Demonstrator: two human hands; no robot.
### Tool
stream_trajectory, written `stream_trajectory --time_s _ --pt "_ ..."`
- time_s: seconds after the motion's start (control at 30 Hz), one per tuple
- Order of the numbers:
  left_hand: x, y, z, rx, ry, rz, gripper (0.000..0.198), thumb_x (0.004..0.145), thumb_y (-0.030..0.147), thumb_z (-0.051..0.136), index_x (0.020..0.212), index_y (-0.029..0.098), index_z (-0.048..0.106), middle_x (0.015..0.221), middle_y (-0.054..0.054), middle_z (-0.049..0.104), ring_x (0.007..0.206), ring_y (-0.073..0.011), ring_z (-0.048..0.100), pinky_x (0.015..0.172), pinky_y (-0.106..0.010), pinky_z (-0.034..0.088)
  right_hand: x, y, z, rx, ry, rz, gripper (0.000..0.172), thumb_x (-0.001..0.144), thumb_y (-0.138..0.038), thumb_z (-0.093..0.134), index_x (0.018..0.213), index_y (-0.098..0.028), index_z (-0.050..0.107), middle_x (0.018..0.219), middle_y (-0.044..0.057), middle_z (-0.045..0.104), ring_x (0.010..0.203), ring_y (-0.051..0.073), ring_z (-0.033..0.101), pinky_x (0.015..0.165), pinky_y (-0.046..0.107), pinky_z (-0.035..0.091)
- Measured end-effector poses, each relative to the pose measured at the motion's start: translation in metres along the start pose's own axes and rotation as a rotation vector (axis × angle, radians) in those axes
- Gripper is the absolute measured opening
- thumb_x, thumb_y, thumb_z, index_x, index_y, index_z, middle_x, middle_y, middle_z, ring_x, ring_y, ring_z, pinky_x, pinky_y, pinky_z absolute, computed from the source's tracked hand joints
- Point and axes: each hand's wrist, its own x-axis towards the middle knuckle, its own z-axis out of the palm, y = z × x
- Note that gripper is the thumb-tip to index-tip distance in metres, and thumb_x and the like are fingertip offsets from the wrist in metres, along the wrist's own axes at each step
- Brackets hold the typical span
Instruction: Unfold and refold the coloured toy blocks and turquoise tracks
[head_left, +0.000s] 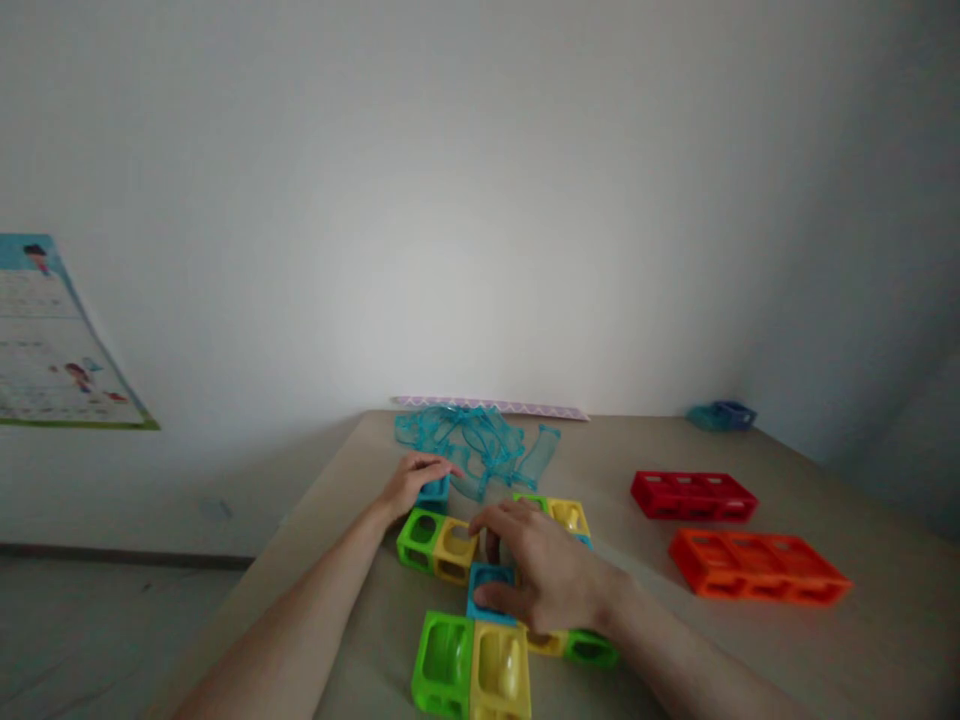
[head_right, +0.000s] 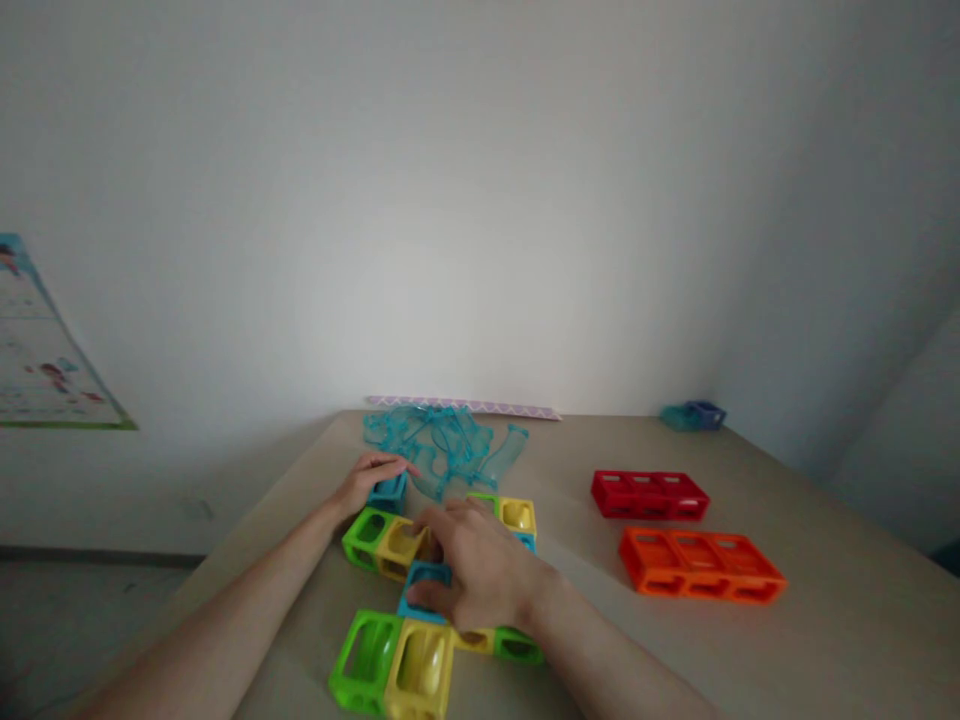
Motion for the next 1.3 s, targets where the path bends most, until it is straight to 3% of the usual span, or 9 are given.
stream_trajectory --time_s 0.13,0.23,0.3,0.4,0.5,0.7,0.93,1.13,1.3 --pt "0.001 0.008 0.001 -0.233 0.186 0.019 0.024 0.067 0.037 0.068 0.068 0.013 0.072 0.051 0.001 0.055 0.047 -0.0093 0.044 0.045 -0.021 0.03 -0.002 0.002 0.001 -0.111 -0.028 -0.03 0.028 0.072 -0.044 0.069 0.073 -0.018 0.059 0.075 0.002 0.063 0.078 0.019 0.051 0.074 0.033 0.029" --pt "-0.005 0.019 -0.001 -0.378 0.151 0.045 0.032 0.069 0.046 0.06 0.063 0.015 0.065 0.061 -0.002 0.058 0.061 -0.0157 0.057 0.059 -0.027 0.044 -0.001 0.005 0.002 -0.165 -0.059 -0.065 0.034 0.072 -0.047 0.068 0.063 -0.017 0.055 0.072 0.001 0.063 0.078 0.018 0.051 0.074 0.033 0.027" --pt "-0.011 0.024 -0.002 -0.556 -0.124 0.006 0.032 0.068 0.046 0.06 0.06 0.015 0.061 0.059 -0.003 0.055 0.068 -0.0211 0.062 0.068 -0.033 0.047 0.0 0.007 0.003 -0.17 -0.062 -0.064 0.035 0.072 -0.047 0.069 0.063 -0.016 0.055 0.069 0.001 0.062 0.078 0.017 0.051 0.074 0.032 0.026" --pt "-0.016 0.026 0.0 -0.57 -0.494 -0.128 0.031 0.067 0.043 0.063 0.063 0.012 0.062 0.054 -0.005 0.055 0.067 -0.0269 0.066 0.068 -0.035 0.047 0.002 0.01 0.005 -0.157 -0.059 -0.056 0.039 0.074 -0.051 0.067 0.063 -0.016 0.056 0.068 0.001 0.062 0.077 0.017 0.052 0.075 0.032 0.025" --pt "-0.015 0.021 0.004 -0.508 -0.662 -0.212 0.032 0.068 0.041 0.062 0.065 0.01 0.062 0.054 -0.01 0.062 0.064 -0.0289 0.068 0.063 -0.033 0.046 0.003 0.011 0.007 -0.123 -0.054 -0.049 0.044 0.077 -0.058 0.063 0.064 -0.016 0.058 0.068 0.001 0.063 0.077 0.017 0.052 0.074 0.033 0.025" --pt "-0.011 0.014 0.004 -0.502 -0.665 -0.225 0.033 0.068 0.044 0.061 0.063 0.011 0.06 0.054 -0.011 0.065 0.055 -0.0264 0.066 0.06 -0.033 0.046 0.003 0.011 0.007 -0.047 -0.005 -0.003 0.039 0.074 -0.052 0.069 0.066 -0.016 0.056 0.068 0.0 0.059 0.075 0.016 0.051 0.075 0.032 0.027" --pt "-0.016 0.021 0.007 -0.481 -0.654 -0.277 0.036 0.067 0.048 0.062 0.065 0.012 0.061 0.056 -0.011 0.065 0.059 -0.0281 0.067 0.061 -0.034 0.045 0.002 0.01 0.005 0.083 0.261 -0.01 0.025 0.085 -0.034 0.059 0.069 -0.018 0.051 0.068 0.0 0.052 0.072 0.015 0.049 0.068 0.027 0.034" --pt "-0.017 0.024 0.012 -0.465 -0.715 -0.313 0.044 0.073 0.057 0.056 0.068 0.013 0.059 0.066 -0.016 0.07 0.058 -0.025 0.066 0.057 -0.031 0.044 0.002 0.013 0.007 0.228 0.571 0.155 0.027 0.094 -0.036 0.046 0.073 -0.019 0.051 0.073 0.002 0.05 0.072 0.016 0.05 0.066 0.027 0.038" --pt "-0.014 0.02 0.011 -0.563 -0.521 -0.26 0.06 0.078 0.069 0.042 0.072 0.013 0.06 0.062 -0.014 0.068 0.06 -0.024 0.065 0.066 -0.036 0.047 0.001 0.013 0.005 0.266 0.605 0.13 0.016 0.092 -0.033 0.049 0.083 -0.02 0.054 0.084 0.004 0.056 0.084 0.019 0.053 0.076 0.03 0.041"
